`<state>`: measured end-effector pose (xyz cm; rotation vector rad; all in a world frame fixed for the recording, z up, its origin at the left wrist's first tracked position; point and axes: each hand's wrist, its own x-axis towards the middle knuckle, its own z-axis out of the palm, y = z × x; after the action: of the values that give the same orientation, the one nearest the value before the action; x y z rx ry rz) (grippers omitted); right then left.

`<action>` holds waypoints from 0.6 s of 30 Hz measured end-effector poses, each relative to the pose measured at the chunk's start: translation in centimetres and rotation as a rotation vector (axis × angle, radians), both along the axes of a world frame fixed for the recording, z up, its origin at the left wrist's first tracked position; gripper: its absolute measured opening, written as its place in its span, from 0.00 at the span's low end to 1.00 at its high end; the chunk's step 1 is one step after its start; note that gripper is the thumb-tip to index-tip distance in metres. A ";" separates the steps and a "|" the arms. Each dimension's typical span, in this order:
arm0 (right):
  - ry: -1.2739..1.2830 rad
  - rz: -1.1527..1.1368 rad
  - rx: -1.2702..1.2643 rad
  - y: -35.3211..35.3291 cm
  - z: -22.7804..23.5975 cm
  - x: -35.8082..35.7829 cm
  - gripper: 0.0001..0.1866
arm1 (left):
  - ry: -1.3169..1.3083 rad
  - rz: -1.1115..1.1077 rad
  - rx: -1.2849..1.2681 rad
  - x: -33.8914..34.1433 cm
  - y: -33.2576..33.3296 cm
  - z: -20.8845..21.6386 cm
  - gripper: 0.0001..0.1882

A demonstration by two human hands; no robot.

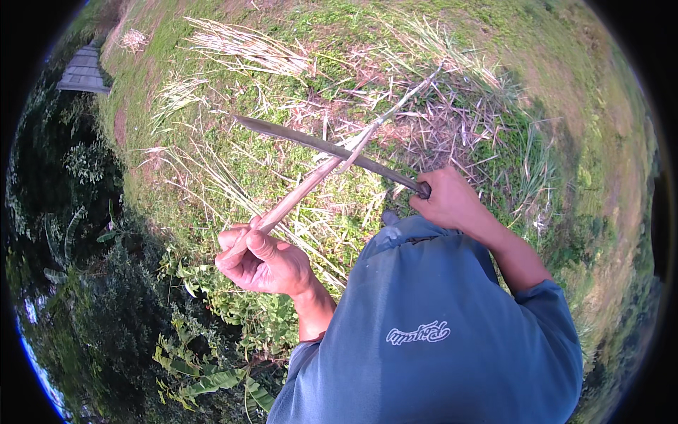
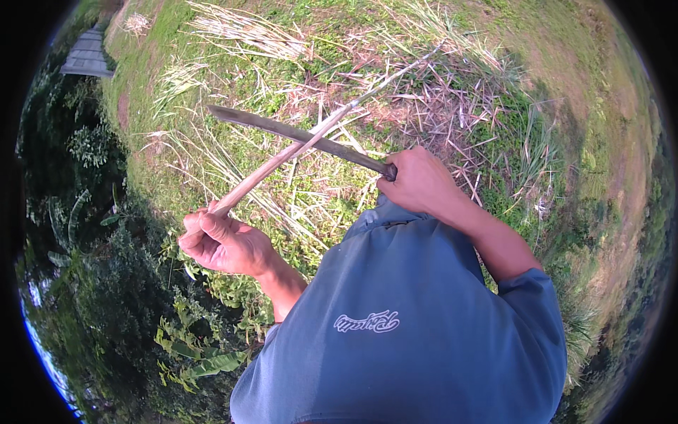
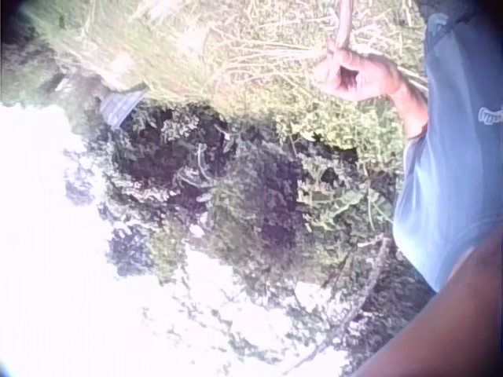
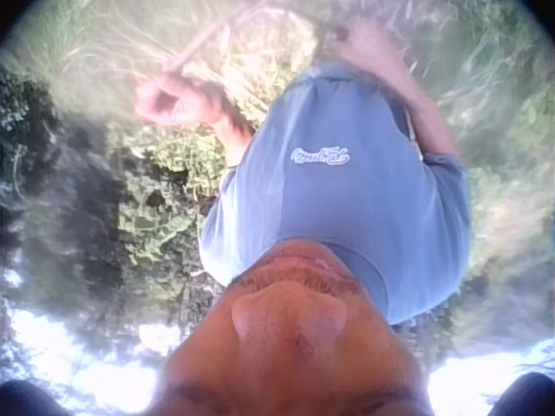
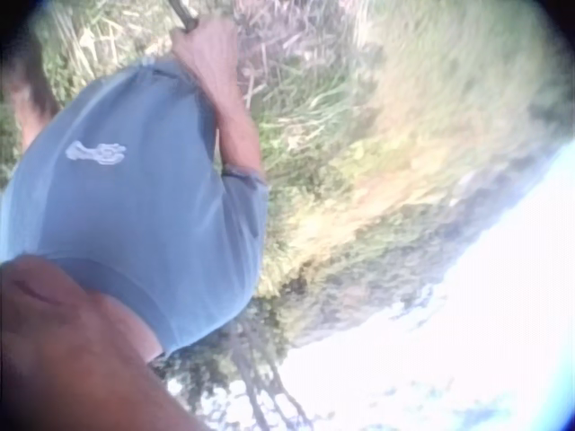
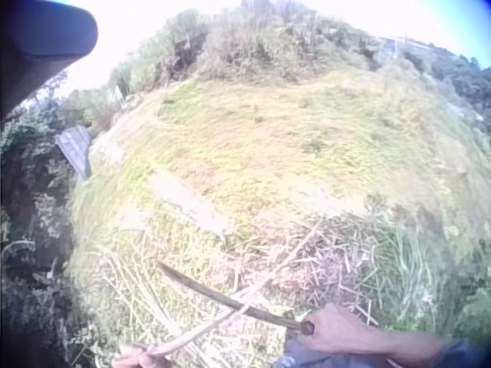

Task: The person uses a large machete to sharpen the end of a long, thin wooden stick. They hold the stick with their left hand and repeatedly scrape the blade along the wood to create a pointed tip. The person then picks up another stick and repeats the sharpening process, occasionally adjusting their grip and the angle of the stick.

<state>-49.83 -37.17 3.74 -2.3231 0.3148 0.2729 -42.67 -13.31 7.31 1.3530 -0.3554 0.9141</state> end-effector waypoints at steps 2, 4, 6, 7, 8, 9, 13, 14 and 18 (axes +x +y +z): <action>0.106 -0.099 -0.104 -3.2 -5.7 1.6 0.19 | 0.021 0.011 0.010 -0.1 0.0 -0.1 0.17; 0.119 -0.191 -0.175 -5.9 -10.9 1.8 0.21 | 0.022 -0.006 0.005 0.0 0.2 -0.2 0.16; 0.096 -0.278 -0.207 -7.4 -13.3 1.8 0.22 | 0.022 -0.007 0.008 0.1 0.3 -0.2 0.16; 0.205 -0.330 -0.156 -8.0 -14.0 1.6 0.22 | -0.013 -0.032 0.085 0.7 0.9 -0.7 0.09; 0.178 -0.307 -0.122 -7.0 -12.3 1.9 0.21 | 0.030 0.031 0.053 0.7 1.0 -0.6 0.08; 0.152 -0.284 -0.089 -5.8 -10.5 1.4 0.21 | 0.072 0.094 0.020 0.6 0.9 -0.5 0.08; 0.041 -0.041 0.054 0.2 -2.4 -0.5 0.15 | 0.190 0.214 0.074 0.8 1.6 -0.7 0.10; -0.010 0.042 0.065 1.3 -1.1 -0.8 0.14 | 0.199 0.216 0.100 1.0 1.8 -0.9 0.11; -0.073 0.133 0.098 3.4 0.7 -0.4 0.13 | 0.242 0.082 -0.069 1.0 1.0 0.1 0.13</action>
<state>-50.18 -33.73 4.41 -2.2543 0.1088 0.2614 -41.69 -12.30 7.37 1.4045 -0.0824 0.8112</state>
